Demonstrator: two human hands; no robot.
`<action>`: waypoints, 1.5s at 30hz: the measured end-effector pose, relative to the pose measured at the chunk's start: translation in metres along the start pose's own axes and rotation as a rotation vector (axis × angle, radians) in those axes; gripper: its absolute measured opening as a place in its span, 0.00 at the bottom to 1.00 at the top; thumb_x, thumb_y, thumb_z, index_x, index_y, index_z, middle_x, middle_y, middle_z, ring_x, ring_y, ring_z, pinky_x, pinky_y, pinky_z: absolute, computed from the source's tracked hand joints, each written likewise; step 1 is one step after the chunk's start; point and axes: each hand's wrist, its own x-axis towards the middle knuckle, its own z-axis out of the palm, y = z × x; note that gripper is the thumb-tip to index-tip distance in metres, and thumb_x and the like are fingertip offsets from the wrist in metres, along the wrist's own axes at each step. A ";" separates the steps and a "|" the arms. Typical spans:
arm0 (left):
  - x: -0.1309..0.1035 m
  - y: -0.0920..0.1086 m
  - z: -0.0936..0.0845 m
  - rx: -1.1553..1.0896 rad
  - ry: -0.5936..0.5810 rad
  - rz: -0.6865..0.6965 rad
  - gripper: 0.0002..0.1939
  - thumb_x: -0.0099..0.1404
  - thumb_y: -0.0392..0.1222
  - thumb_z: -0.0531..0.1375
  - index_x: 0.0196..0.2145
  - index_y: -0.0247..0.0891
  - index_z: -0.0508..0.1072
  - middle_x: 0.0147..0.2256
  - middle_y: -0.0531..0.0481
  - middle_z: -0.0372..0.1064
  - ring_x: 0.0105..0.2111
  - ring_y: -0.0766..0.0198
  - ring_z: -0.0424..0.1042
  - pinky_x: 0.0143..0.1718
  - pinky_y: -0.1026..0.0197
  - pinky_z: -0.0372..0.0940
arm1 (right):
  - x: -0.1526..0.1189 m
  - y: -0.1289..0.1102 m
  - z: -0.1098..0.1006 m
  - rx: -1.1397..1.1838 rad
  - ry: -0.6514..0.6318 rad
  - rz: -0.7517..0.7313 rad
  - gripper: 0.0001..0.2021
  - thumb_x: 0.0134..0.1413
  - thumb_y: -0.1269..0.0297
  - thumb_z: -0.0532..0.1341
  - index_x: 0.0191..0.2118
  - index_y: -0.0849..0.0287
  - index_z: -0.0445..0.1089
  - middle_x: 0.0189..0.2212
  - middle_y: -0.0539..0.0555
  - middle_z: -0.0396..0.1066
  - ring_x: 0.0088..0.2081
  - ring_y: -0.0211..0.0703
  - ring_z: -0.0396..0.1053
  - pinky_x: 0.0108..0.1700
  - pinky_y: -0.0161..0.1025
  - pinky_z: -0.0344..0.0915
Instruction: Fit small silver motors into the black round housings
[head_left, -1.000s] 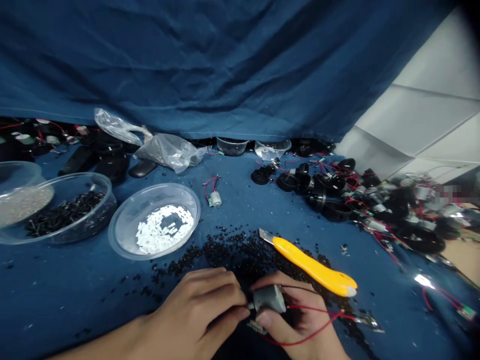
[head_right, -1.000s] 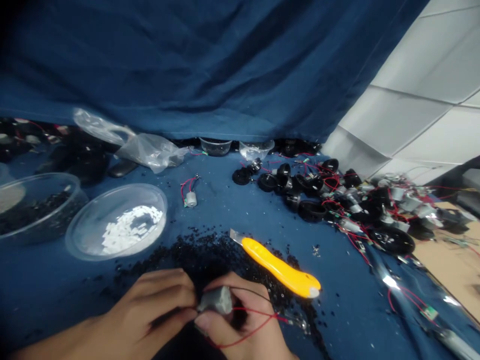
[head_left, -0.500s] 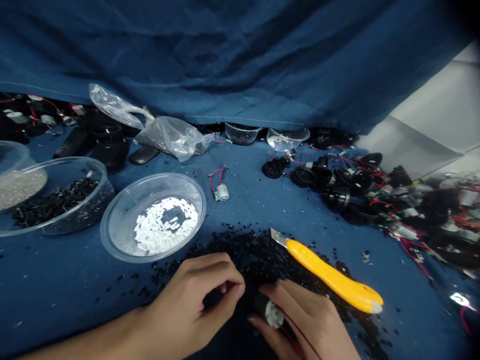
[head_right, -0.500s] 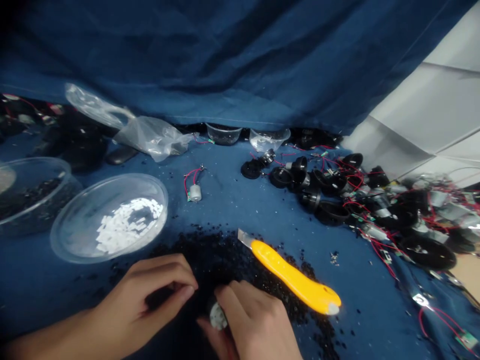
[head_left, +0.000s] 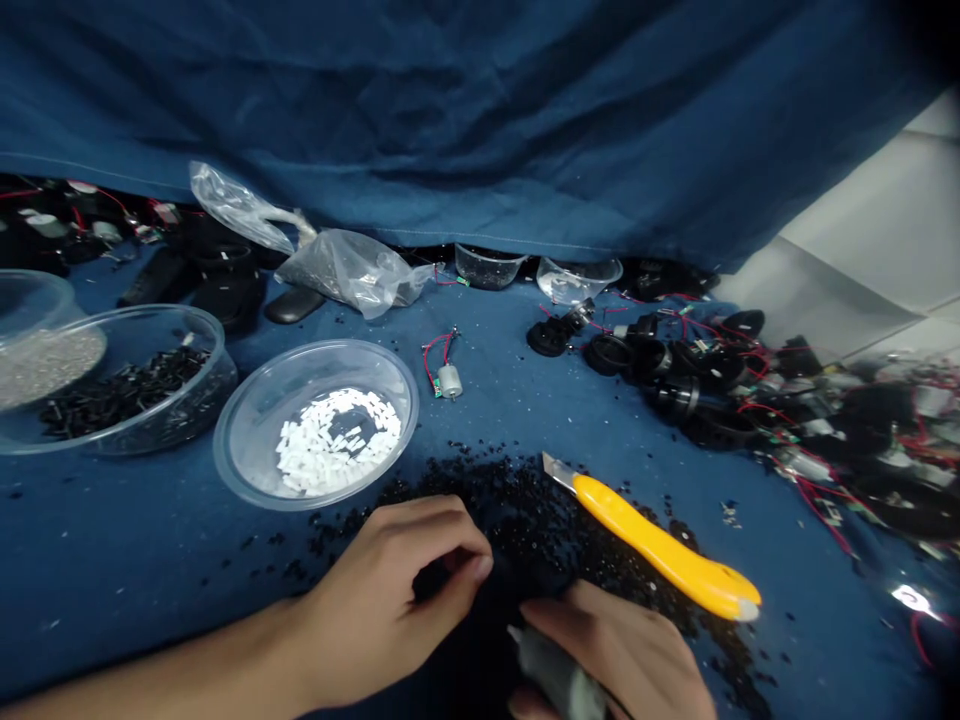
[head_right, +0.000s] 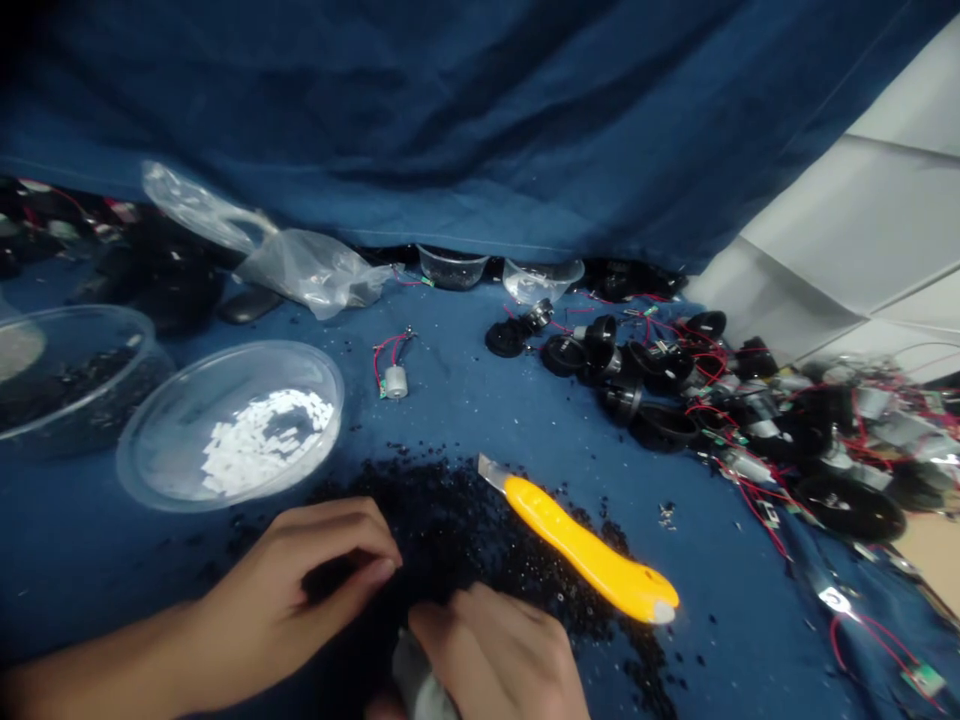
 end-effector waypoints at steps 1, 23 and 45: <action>0.000 0.000 0.000 0.001 -0.004 0.000 0.09 0.67 0.31 0.53 0.33 0.36 0.71 0.29 0.51 0.68 0.30 0.67 0.68 0.31 0.65 0.63 | 0.001 0.000 0.002 -0.002 -0.038 0.002 0.21 0.70 0.55 0.46 0.32 0.59 0.69 0.22 0.52 0.72 0.22 0.40 0.72 0.23 0.34 0.66; -0.008 0.018 0.008 0.637 -0.146 0.276 0.33 0.70 0.53 0.52 0.63 0.26 0.54 0.60 0.36 0.63 0.59 0.50 0.63 0.57 0.49 0.62 | -0.005 0.002 0.019 -0.170 -0.119 0.034 0.14 0.61 0.68 0.47 0.36 0.63 0.69 0.25 0.57 0.72 0.23 0.48 0.71 0.21 0.41 0.68; -0.011 0.037 0.008 1.039 -0.148 0.231 0.29 0.65 0.49 0.55 0.58 0.27 0.67 0.59 0.39 0.63 0.58 0.53 0.65 0.60 0.54 0.45 | 0.018 -0.015 0.008 -0.420 -0.397 0.158 0.09 0.50 0.76 0.57 0.38 0.61 0.69 0.27 0.56 0.75 0.20 0.40 0.70 0.18 0.34 0.52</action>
